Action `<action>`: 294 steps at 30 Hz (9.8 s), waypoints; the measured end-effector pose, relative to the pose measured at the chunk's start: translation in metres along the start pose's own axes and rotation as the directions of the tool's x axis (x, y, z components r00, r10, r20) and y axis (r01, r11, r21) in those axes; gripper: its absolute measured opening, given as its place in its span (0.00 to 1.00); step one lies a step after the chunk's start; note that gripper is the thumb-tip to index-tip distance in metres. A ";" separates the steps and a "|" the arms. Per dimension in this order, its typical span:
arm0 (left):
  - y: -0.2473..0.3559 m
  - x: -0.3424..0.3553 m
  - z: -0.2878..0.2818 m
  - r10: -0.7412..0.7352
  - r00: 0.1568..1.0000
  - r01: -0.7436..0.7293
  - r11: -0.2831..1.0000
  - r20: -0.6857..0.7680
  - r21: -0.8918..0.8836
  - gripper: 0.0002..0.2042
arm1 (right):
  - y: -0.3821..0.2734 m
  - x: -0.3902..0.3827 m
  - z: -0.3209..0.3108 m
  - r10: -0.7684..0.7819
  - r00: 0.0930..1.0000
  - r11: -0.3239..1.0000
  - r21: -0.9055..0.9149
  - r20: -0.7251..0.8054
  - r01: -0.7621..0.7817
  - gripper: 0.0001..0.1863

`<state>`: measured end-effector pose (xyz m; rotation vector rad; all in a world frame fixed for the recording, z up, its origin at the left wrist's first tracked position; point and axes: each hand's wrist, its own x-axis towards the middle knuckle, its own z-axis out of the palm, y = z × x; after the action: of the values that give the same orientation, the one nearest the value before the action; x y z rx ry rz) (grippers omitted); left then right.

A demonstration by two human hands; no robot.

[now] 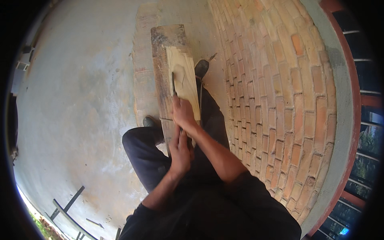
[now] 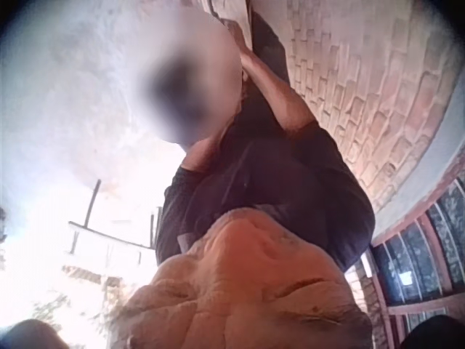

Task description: The person shaves a wood piece using a hand tool, moving it along the surface while holding the wood on a bench.

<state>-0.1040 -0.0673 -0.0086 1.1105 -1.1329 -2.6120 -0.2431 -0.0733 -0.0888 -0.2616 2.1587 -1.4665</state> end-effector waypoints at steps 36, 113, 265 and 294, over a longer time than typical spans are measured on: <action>0.018 0.041 -0.003 -0.256 0.966 0.260 0.955 0.043 -0.146 0.19 | -0.012 0.045 0.015 0.098 0.995 0.980 0.171 0.006 -0.098 0.28; 0.000 0.006 -0.004 -0.325 0.945 0.327 0.936 0.035 -0.132 0.20 | -0.015 0.000 0.005 0.071 0.995 0.981 0.173 0.073 -0.083 0.29; -0.014 -0.004 -0.010 -0.338 0.941 0.333 0.935 -0.024 -0.126 0.23 | 0.005 -0.010 0.008 0.071 0.996 0.973 0.216 0.045 -0.079 0.29; 0.045 0.061 0.014 -0.283 0.958 0.287 0.953 0.053 -0.102 0.18 | -0.030 0.073 0.009 0.187 0.981 0.889 0.413 0.060 -0.195 0.27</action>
<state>-0.1668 -0.1126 -0.0081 1.2935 -0.8804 -2.8804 -0.3046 -0.1235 -0.0865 0.0897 1.7387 -1.7499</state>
